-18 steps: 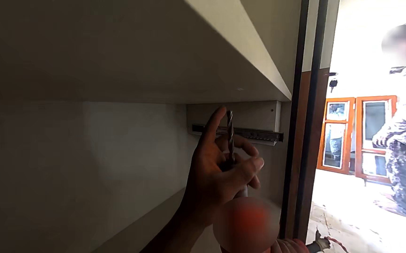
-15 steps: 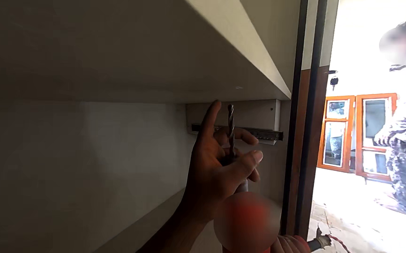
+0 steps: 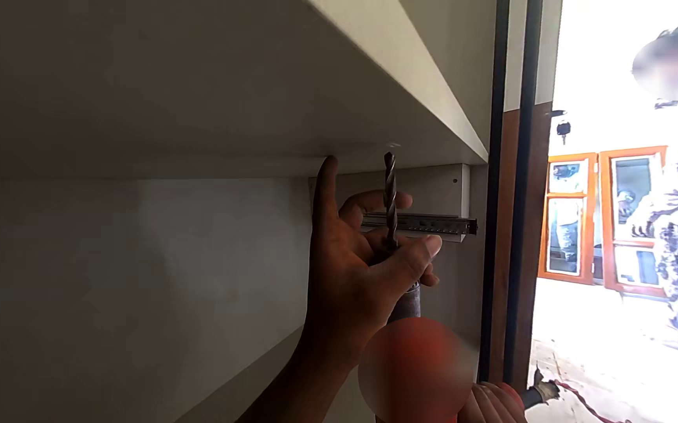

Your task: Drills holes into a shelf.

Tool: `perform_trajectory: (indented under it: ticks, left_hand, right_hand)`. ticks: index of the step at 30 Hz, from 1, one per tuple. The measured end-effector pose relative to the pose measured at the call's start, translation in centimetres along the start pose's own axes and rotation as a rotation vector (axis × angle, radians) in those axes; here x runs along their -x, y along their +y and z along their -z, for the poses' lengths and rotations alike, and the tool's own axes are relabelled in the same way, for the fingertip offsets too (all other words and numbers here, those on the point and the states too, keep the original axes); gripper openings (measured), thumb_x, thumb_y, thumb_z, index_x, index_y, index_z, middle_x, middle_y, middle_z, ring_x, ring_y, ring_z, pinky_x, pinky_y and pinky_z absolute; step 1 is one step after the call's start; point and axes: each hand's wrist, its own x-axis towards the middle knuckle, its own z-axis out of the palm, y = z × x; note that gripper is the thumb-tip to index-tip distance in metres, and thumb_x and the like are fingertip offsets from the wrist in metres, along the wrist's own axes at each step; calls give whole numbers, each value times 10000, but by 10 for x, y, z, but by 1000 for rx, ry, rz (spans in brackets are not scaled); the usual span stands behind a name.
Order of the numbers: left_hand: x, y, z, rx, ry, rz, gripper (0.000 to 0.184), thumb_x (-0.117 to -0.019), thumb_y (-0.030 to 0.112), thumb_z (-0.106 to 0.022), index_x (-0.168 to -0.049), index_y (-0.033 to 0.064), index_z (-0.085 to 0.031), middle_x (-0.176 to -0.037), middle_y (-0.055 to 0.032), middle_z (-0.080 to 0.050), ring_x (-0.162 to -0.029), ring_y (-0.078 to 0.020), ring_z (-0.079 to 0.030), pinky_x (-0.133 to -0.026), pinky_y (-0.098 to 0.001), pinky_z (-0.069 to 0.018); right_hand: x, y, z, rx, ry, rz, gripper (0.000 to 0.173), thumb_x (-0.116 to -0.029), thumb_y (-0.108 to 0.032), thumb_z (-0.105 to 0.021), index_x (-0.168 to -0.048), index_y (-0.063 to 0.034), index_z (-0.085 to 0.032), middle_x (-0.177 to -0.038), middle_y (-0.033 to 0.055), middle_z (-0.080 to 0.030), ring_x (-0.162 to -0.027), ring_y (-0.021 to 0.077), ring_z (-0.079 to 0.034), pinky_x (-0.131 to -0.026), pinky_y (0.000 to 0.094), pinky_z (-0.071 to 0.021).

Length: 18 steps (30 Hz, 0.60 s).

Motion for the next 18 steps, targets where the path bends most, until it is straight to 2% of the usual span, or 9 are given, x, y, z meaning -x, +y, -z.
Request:
perform_trajectory:
  ticks: [10, 18]
  left_hand:
    - [-2, 3, 0, -6, 30, -12, 992, -855, -131, -688, -1600, 211, -129, -1187, -154, -624, -607, -246, -696, -570, -362, -653]
    - [-3, 4, -1, -12, 38, -7, 964, -861, -135, -679, -1588, 201, -141, -1196, -155, -614, -600, -245, -691, -563, -356, -651]
  right_hand:
    - [-5, -2, 2, -4, 6, -7, 506, -898, -461, -606, -1250, -99, -624, -898, 49, -721, -780, 177, -635, -799, 289, -490]
    - [-6, -3, 1, 0, 8, -11, 497, -905, -456, -600, -1252, -101, -623, -888, 47, -717, -761, 179, -629, -777, 292, -487]
